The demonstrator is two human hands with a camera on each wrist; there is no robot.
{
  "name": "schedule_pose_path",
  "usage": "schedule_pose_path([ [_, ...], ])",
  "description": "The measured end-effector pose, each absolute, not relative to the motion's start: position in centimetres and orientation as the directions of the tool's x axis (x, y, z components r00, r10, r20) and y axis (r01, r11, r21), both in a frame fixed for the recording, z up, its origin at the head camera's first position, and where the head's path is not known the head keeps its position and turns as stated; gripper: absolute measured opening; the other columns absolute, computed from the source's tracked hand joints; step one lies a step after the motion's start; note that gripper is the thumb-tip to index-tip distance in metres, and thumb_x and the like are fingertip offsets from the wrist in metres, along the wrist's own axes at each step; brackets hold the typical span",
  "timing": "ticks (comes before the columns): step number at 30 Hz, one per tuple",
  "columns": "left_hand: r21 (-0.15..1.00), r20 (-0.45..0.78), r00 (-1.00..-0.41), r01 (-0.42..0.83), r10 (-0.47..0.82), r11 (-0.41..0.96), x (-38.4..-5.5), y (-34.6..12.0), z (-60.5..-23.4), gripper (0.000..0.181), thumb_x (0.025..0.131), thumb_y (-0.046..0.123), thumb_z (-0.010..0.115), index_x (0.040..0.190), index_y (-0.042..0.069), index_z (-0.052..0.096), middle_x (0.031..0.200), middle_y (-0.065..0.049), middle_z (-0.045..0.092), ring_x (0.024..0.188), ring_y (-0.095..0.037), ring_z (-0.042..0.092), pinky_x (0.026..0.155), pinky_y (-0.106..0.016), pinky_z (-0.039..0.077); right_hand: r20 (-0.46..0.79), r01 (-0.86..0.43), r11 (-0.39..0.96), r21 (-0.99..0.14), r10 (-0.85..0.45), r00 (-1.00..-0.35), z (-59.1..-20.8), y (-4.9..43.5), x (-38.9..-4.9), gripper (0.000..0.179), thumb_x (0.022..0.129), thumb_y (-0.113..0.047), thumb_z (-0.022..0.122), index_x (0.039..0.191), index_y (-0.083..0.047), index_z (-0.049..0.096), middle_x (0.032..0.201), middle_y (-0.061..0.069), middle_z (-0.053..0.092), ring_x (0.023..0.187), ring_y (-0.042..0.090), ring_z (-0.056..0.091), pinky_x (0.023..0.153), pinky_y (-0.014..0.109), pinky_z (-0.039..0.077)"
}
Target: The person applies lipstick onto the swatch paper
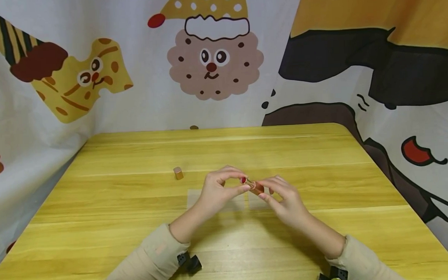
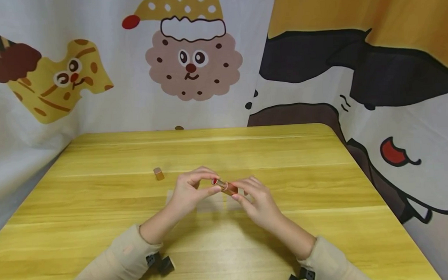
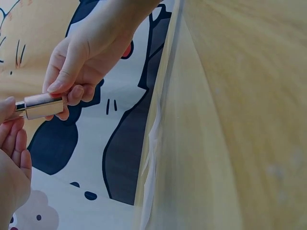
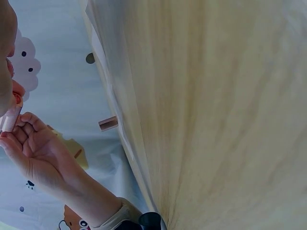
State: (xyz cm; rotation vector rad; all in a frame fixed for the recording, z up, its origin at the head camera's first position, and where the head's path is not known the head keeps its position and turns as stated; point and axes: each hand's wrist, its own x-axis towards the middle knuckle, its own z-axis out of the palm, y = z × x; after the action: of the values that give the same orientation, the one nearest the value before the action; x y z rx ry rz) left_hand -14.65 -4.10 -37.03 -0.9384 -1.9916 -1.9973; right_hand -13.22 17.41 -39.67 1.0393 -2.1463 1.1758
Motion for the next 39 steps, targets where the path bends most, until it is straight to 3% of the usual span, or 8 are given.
schedule_pose_path([
  [8, 0.831, 0.548, -0.773, 0.549, 0.320, -0.097, -14.70, -4.04, -37.13, 0.020, 0.075, -0.003, 0.078, 0.094, -0.005, 0.072, 0.096, -0.012, 0.069, 0.093, -0.022, 0.062, 0.092, -0.039, 0.047, 0.715, -0.828, 0.321, -0.460, -0.420, -0.559, -39.63, 17.34, -13.23, 0.026, 0.094, -0.013, 0.060, 0.113, 0.004, 0.065, 0.101, 0.009, 0.067, 0.079, 0.015, 0.054, 0.068, 0.022, 0.047],
  [15, 0.826, 0.553, -0.768, 0.555, 0.323, -0.096, -14.69, -3.98, -37.21, 0.019, 0.075, -0.002, 0.079, 0.093, -0.003, 0.073, 0.096, -0.009, 0.069, 0.094, -0.022, 0.062, 0.092, -0.038, 0.047, 0.652, -0.790, 0.339, -0.510, -0.446, -0.613, -39.96, 17.50, -13.18, 0.025, 0.095, -0.004, 0.057, 0.118, 0.003, 0.063, 0.108, 0.011, 0.066, 0.093, 0.019, 0.060, 0.073, 0.023, 0.051],
  [24, 0.829, 0.551, -0.771, 0.549, 0.320, -0.107, -14.70, -4.00, -37.22, 0.020, 0.075, -0.004, 0.078, 0.094, -0.005, 0.072, 0.097, -0.011, 0.069, 0.094, -0.022, 0.062, 0.091, -0.039, 0.048, 0.623, -0.766, 0.331, -0.551, -0.446, -0.642, -39.81, 17.48, -13.06, 0.035, 0.086, 0.013, 0.061, 0.120, 0.004, 0.062, 0.110, 0.011, 0.065, 0.092, 0.018, 0.061, 0.073, 0.024, 0.053],
  [28, 0.827, 0.554, -0.771, 0.554, 0.314, -0.099, -14.72, -4.01, -37.11, 0.021, 0.075, -0.004, 0.078, 0.095, -0.007, 0.071, 0.098, -0.015, 0.069, 0.094, -0.022, 0.062, 0.091, -0.039, 0.048, 0.642, -0.777, 0.305, -0.551, -0.439, -0.628, -39.84, 17.56, -13.09, 0.036, 0.088, 0.010, 0.060, 0.124, 0.004, 0.060, 0.109, 0.011, 0.065, 0.087, 0.016, 0.058, 0.071, 0.023, 0.051],
  [32, 0.828, 0.554, -0.779, 0.552, 0.296, -0.096, -14.72, -4.07, -37.00, 0.021, 0.075, -0.004, 0.078, 0.095, -0.009, 0.071, 0.098, -0.019, 0.068, 0.094, -0.023, 0.062, 0.090, -0.039, 0.049, 0.680, -0.786, 0.291, -0.546, -0.393, -0.619, -39.91, 17.62, -13.15, 0.033, 0.094, -0.009, 0.062, 0.124, 0.003, 0.060, 0.102, 0.007, 0.065, 0.083, 0.014, 0.052, 0.071, 0.023, 0.046],
  [39, 0.838, 0.542, -0.789, 0.535, 0.289, -0.108, -14.72, -4.23, -37.07, 0.021, 0.075, -0.005, 0.078, 0.095, -0.007, 0.072, 0.099, -0.018, 0.068, 0.094, -0.023, 0.062, 0.090, -0.040, 0.049, 0.747, -0.807, 0.284, -0.517, -0.311, -0.588, -40.05, 17.43, -13.38, 0.038, 0.087, -0.027, 0.071, 0.113, 0.000, 0.066, 0.100, 0.008, 0.067, 0.075, 0.020, 0.051, 0.069, 0.027, 0.042],
])
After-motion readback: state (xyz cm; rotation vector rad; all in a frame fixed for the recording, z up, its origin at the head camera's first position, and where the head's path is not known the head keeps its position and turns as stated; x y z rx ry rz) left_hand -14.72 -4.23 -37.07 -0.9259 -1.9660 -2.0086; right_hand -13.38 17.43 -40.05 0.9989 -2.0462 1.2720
